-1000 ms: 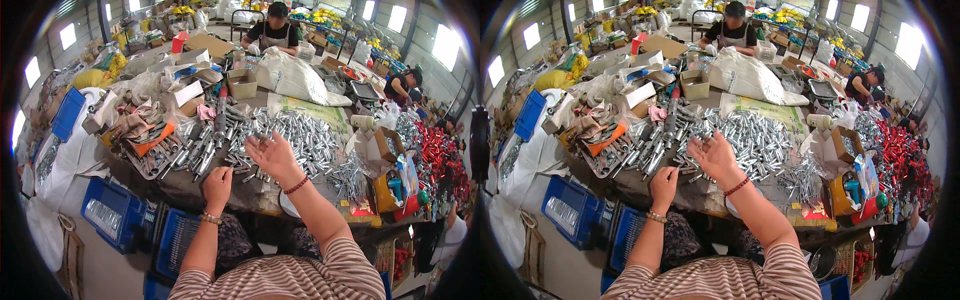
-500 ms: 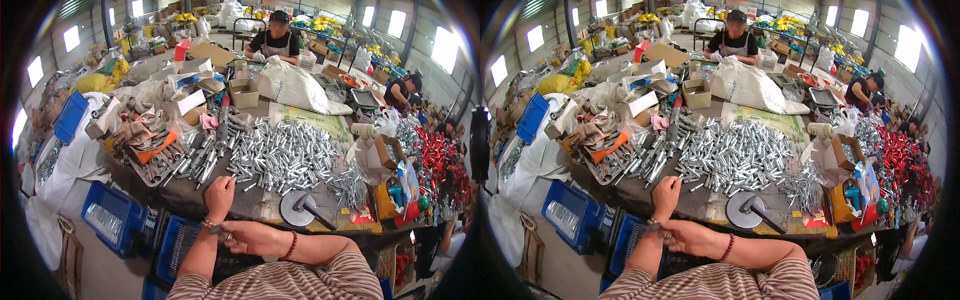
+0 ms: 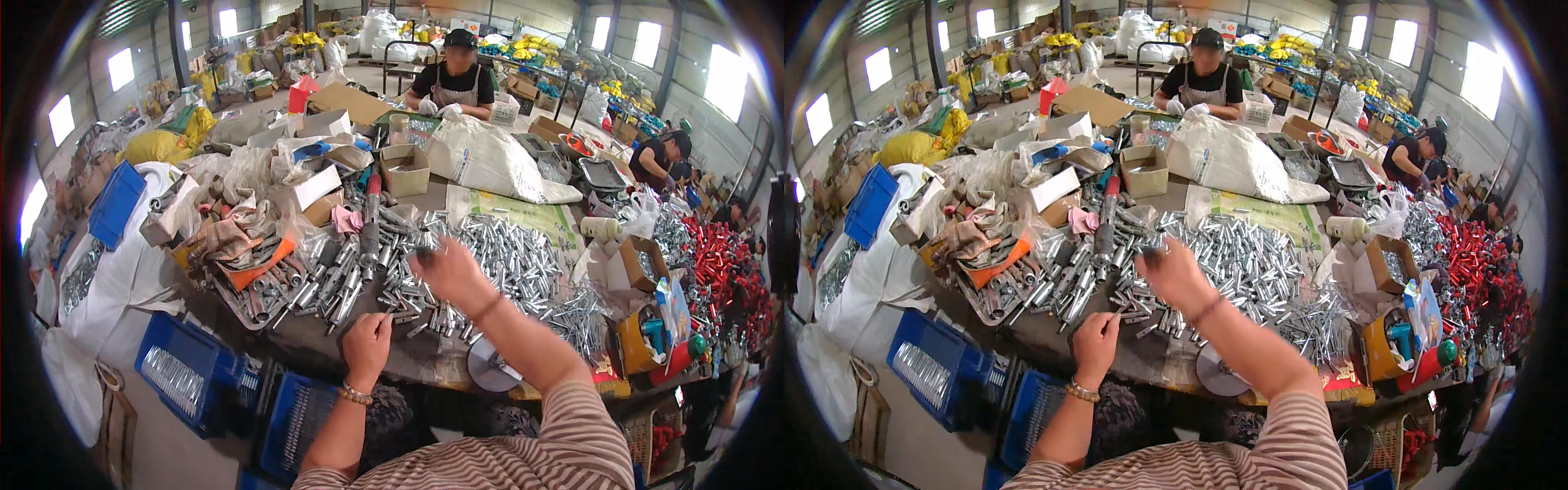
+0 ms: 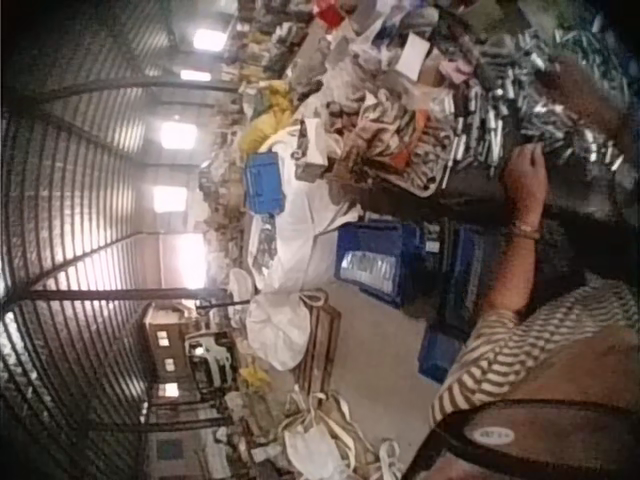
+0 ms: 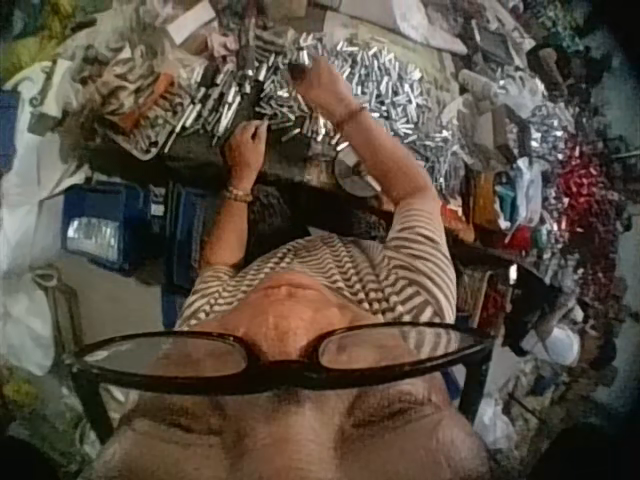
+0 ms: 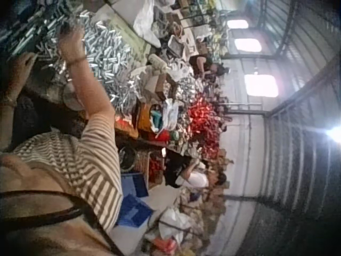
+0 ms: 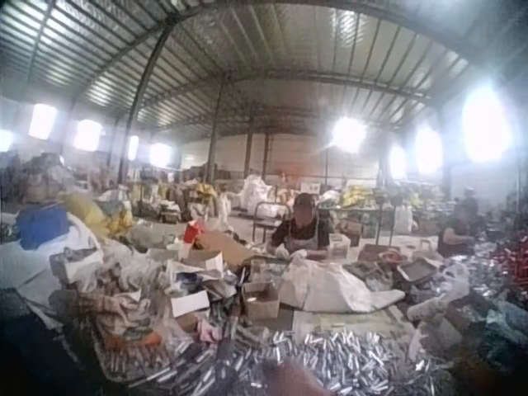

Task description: The person assembles metal components by joining pins and sleeves on a circular metal fixture, tapping them with a small hammer, and placing the finished pieces into a blue container.

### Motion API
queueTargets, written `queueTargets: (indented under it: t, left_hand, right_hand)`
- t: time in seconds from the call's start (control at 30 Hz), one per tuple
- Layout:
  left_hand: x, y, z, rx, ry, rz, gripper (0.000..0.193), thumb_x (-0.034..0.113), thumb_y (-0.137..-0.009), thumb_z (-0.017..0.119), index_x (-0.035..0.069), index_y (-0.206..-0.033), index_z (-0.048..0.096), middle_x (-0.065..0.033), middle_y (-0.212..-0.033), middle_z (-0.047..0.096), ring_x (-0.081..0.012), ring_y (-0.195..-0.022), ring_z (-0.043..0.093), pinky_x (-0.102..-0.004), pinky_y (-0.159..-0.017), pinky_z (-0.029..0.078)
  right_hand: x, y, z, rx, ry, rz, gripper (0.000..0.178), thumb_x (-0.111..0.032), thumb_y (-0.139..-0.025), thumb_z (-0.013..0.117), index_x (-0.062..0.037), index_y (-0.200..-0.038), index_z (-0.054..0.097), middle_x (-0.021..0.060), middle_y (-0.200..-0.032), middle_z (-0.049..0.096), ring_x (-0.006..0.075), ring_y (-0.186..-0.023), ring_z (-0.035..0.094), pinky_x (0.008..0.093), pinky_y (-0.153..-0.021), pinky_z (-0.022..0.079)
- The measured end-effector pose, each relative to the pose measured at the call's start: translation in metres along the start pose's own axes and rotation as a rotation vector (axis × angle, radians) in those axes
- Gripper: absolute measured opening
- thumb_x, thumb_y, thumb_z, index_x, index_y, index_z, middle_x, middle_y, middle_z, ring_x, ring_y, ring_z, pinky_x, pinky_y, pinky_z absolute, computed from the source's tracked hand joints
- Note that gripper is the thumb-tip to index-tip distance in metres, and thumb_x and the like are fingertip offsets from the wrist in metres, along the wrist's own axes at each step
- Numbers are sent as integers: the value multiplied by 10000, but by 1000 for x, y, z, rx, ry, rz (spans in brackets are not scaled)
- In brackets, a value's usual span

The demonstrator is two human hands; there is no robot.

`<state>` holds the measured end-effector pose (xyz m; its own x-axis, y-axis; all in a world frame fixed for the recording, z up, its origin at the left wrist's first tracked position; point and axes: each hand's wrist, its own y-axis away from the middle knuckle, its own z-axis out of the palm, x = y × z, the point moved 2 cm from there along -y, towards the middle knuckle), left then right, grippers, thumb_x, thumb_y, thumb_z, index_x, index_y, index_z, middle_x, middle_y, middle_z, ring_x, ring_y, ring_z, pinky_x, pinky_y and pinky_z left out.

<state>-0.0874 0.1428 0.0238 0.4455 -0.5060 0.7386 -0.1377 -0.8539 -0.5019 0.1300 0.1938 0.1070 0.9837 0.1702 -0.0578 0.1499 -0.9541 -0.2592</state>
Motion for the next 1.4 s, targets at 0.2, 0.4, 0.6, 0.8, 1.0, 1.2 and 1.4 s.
queueTargets:
  t: [0.2,0.4,0.6,0.8,1.0,1.2,1.4]
  left_hand:
    - [1,-3,11,-4,1,36,132,190,-949,720,72,-889,723,-103,-808,668,-329,-724,655,-419,-631,496]
    - [-7,3,-3,3,-22,-6,140,193,-944,725,60,-900,720,-111,-827,672,-338,-738,658,-424,-648,508]
    - [-6,2,3,2,-19,55,132,187,-943,724,58,-917,721,-111,-835,675,-331,-747,659,-420,-661,513]
    - [0,-1,10,-72,-44,16,145,185,-945,711,52,-890,700,-121,-838,664,-341,-781,655,-428,-678,506]
    - [-5,-2,9,-47,-81,35,155,194,-960,687,46,-918,711,-117,-838,662,-323,-773,657,-429,-688,507]
    - [-11,4,14,-75,-145,21,163,207,-960,692,48,-944,721,-116,-887,688,-333,-801,668,-426,-713,521]
    - [-8,6,9,-73,-158,22,184,204,-965,699,26,-917,709,-116,-869,680,-324,-781,659,-412,-703,513]
  right_hand:
    - [77,-137,-82,320,-1287,264,297,-252,-1009,603,-42,-1219,617,156,-1052,694,299,-917,669,450,-882,567]
    - [9,-54,-32,-157,-1965,253,354,-266,-1063,579,-31,-1325,551,115,-1207,702,237,-1069,707,356,-850,581]
    - [12,92,-48,-229,-1771,582,268,-207,-1091,537,-31,-1285,595,80,-1171,714,160,-936,697,325,-823,578]
    - [29,195,-41,-184,-1801,720,251,-185,-1084,544,-19,-1256,618,91,-1150,719,165,-934,702,329,-829,580]
    - [24,271,-33,-246,-1891,688,291,-222,-1080,571,-24,-1286,621,59,-1143,730,143,-921,698,304,-796,579]
    - [27,320,-40,-209,-1937,783,269,-200,-1081,573,-28,-1281,629,39,-1167,726,141,-970,713,307,-857,595]
    - [23,336,-43,-160,-1960,738,279,-224,-1079,581,-35,-1277,633,45,-1151,717,131,-955,705,293,-847,586]
